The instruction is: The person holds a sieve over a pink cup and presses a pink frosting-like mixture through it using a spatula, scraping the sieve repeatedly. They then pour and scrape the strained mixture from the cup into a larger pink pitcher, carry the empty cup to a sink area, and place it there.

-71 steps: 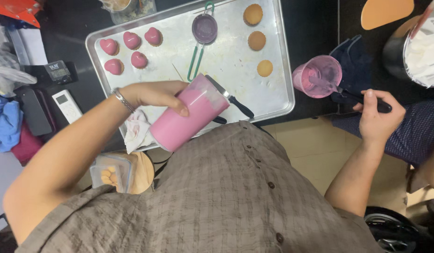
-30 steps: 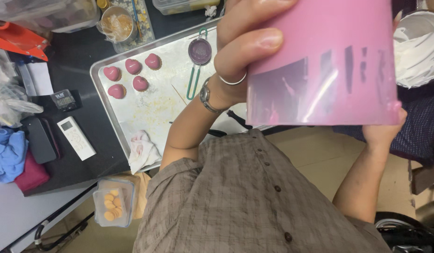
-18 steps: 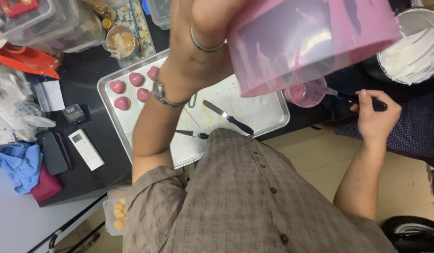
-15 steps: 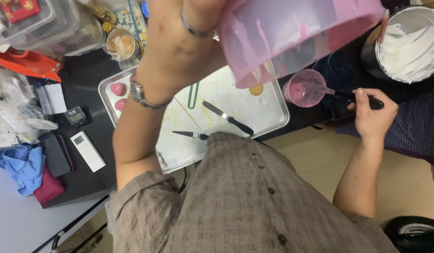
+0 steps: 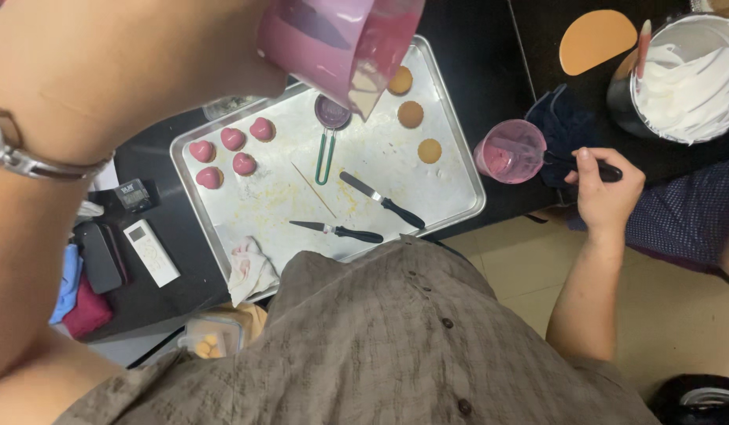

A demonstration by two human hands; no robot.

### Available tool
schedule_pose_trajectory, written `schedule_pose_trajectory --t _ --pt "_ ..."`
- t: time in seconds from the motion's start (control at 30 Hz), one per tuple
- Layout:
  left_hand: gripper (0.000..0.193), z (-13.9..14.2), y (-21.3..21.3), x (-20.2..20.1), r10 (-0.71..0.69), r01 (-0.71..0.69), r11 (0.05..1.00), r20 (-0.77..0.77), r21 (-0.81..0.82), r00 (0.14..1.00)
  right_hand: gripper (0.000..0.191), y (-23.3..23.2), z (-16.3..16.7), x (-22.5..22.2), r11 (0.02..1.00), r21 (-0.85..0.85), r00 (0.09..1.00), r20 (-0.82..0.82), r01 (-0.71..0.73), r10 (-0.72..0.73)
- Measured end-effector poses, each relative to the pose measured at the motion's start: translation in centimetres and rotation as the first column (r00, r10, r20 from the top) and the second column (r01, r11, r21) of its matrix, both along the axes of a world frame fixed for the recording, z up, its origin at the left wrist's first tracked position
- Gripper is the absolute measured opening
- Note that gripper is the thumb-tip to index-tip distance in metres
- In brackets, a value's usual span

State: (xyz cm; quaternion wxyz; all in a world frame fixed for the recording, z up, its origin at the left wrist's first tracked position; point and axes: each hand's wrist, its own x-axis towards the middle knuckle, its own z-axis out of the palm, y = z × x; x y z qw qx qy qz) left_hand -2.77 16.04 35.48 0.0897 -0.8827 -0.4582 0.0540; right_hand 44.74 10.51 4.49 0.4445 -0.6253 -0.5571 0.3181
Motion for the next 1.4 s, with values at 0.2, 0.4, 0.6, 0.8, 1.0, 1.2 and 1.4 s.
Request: schedule_pose_trajectory --t 0.2,0.4,0.6,0.8,1.0,1.2,1.4 --pt "0.067 -1.4 0.9 1.7 0.204 -0.317 0.792 -0.264 -0.521 0.943 0.021 0.0 -0.7 -0.1 0.999 0.028 0.997 -0.062 -0.046 0.047" --pt "0.076 -10.3 1.1 -0.9 0.303 -0.316 0.308 -0.223 -0.897 0.927 0.023 0.1 -1.3 0.2 0.996 0.051 0.995 -0.067 -0.07 0.073" --pt "0.075 -25.0 -3.0 -4.7 0.561 0.243 -0.019 0.191 -0.97 0.805 0.026 -0.5 -1.4 2.1 0.999 0.034 0.999 -0.041 -0.001 0.002" --pt "0.091 -35.5 -10.0 -2.3 0.977 0.746 -0.155 0.01 -0.648 0.212 0.025 -1.0 -1.7 3.0 0.999 0.041 0.997 -0.073 -0.014 0.017" --pt "0.109 -36.5 -10.6 2.0 0.918 0.819 0.254 0.394 -0.514 -0.037 0.027 -1.1 -1.5 4.0 0.999 0.033 0.999 0.019 -0.03 0.03" --pt "0.11 -32.7 -8.9 8.1 0.751 0.836 0.513 0.574 -0.196 -0.327 0.029 -1.1 -1.3 4.9 0.998 0.049 0.999 0.009 -0.039 0.039" --pt "0.105 -27.8 -6.0 12.7 0.445 0.687 0.726 0.777 -0.023 -0.444 0.028 -1.0 -0.9 5.3 0.997 0.071 0.999 -0.034 -0.022 0.024"
